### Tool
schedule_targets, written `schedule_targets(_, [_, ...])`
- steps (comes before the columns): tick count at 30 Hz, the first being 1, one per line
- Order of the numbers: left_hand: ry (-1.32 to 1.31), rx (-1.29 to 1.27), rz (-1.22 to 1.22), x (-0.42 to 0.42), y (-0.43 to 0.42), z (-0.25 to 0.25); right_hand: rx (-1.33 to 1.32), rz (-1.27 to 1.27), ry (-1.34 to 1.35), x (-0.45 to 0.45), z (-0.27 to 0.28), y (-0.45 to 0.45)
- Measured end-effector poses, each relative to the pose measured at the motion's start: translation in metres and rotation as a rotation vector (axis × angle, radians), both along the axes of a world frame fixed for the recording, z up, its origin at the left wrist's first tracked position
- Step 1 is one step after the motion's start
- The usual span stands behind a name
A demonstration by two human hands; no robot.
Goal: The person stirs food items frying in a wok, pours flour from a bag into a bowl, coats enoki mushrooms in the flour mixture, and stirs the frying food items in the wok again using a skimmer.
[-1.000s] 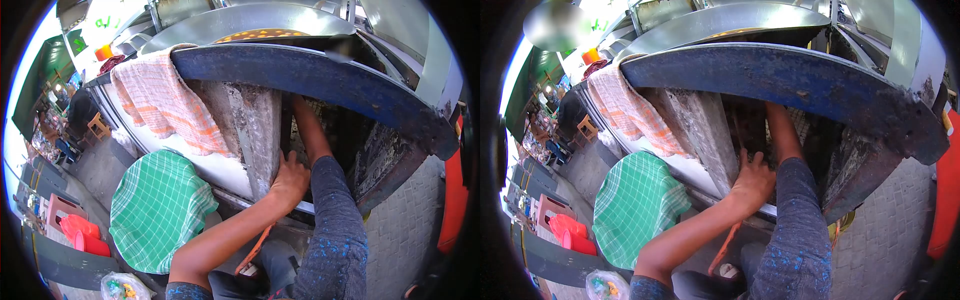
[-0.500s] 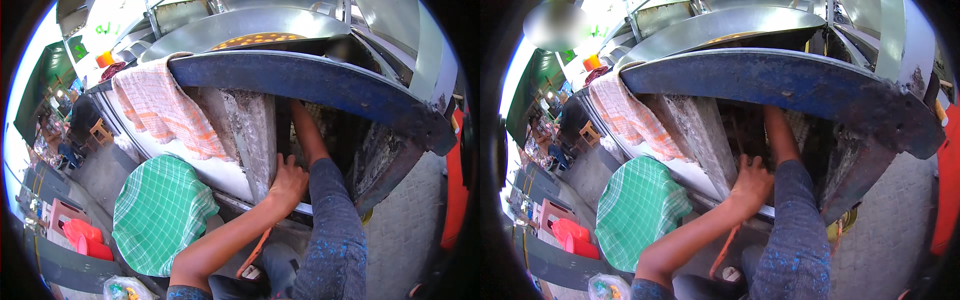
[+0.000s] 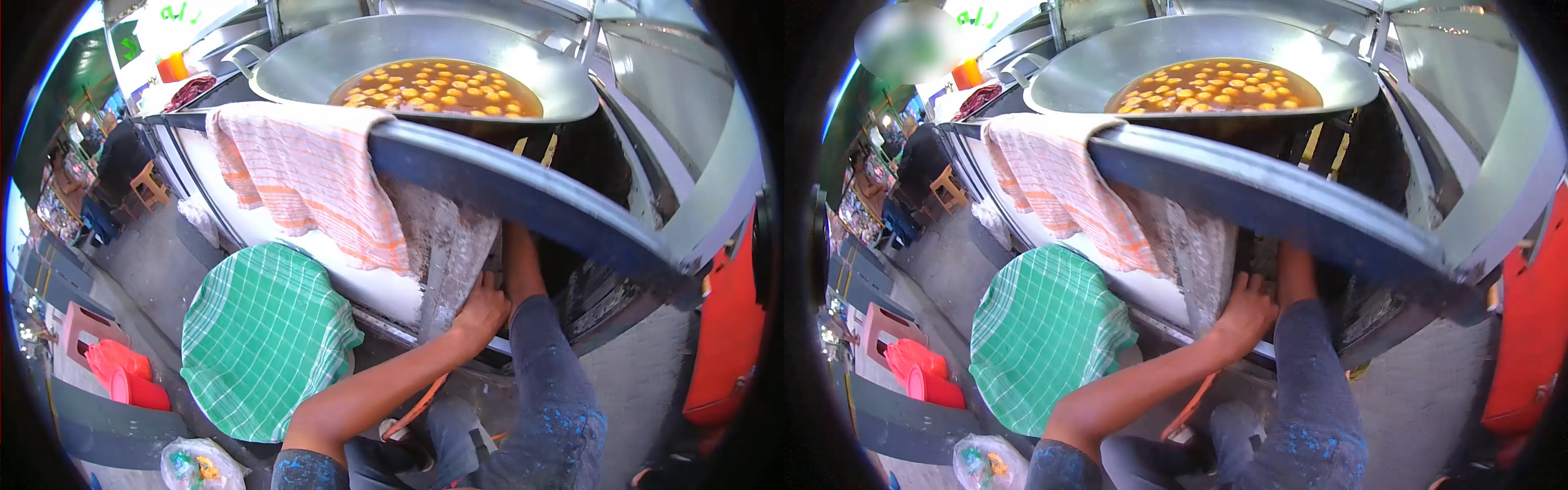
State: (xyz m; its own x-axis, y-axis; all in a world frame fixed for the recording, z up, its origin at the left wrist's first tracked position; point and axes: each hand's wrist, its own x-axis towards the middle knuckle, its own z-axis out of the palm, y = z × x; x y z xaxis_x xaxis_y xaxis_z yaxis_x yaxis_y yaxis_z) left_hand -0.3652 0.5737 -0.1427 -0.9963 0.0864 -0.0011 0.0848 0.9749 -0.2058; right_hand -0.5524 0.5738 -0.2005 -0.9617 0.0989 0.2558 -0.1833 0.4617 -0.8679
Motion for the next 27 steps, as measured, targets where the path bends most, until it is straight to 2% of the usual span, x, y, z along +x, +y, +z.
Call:
schedule_targets(8, [-0.015,-0.08,0.005,-0.007,0.002,-0.001,-0.06,-0.016,-0.084,-0.027,-0.027,-0.012])
schedule_targets(9, [-0.107,-0.095,0.044,-0.01,0.004,0.003,-0.075,-0.014,-0.092,-0.028,-0.028,-0.012])
schedule_targets(12, [-0.167,-0.062,0.066,-0.013,0.008,0.006,-0.123,-0.009,-0.12,-0.033,-0.044,-0.014])
schedule_targets(14, [-0.159,0.002,0.098,-0.022,0.01,-0.013,-0.153,0.007,-0.121,-0.032,-0.042,-0.014])
schedule_targets(15, [-0.172,0.031,0.097,-0.023,0.01,-0.016,-0.244,0.011,-0.086,-0.004,-0.001,-0.012])
schedule_targets(17, [-0.06,0.205,0.146,-0.045,0.008,-0.083,-0.297,0.11,-0.091,0.021,0.042,-0.001])
schedule_targets(19, [-0.142,0.015,0.098,-0.051,0.01,-0.09,-0.402,0.205,-0.047,0.039,0.056,0.009])
schedule_targets(20, [-0.151,0.029,0.128,-0.053,0.012,-0.092,-0.339,0.238,-0.131,0.05,0.062,0.02])
schedule_targets(22, [-0.167,0.056,0.188,-0.057,0.014,-0.099,-0.456,0.322,-0.25,0.086,0.099,0.036])
schedule_targets(23, [-0.19,0.066,0.201,-0.052,0.013,-0.083,-0.429,0.343,-0.311,0.098,0.105,0.045])
schedule_targets(26, [-0.347,0.21,0.238,-0.033,0.007,-0.006,-0.166,0.327,-0.052,0.134,0.125,0.063])
schedule_targets(27, [-0.41,0.21,0.229,-0.029,0.008,0.011,-0.156,0.341,-0.127,0.138,0.112,0.075])
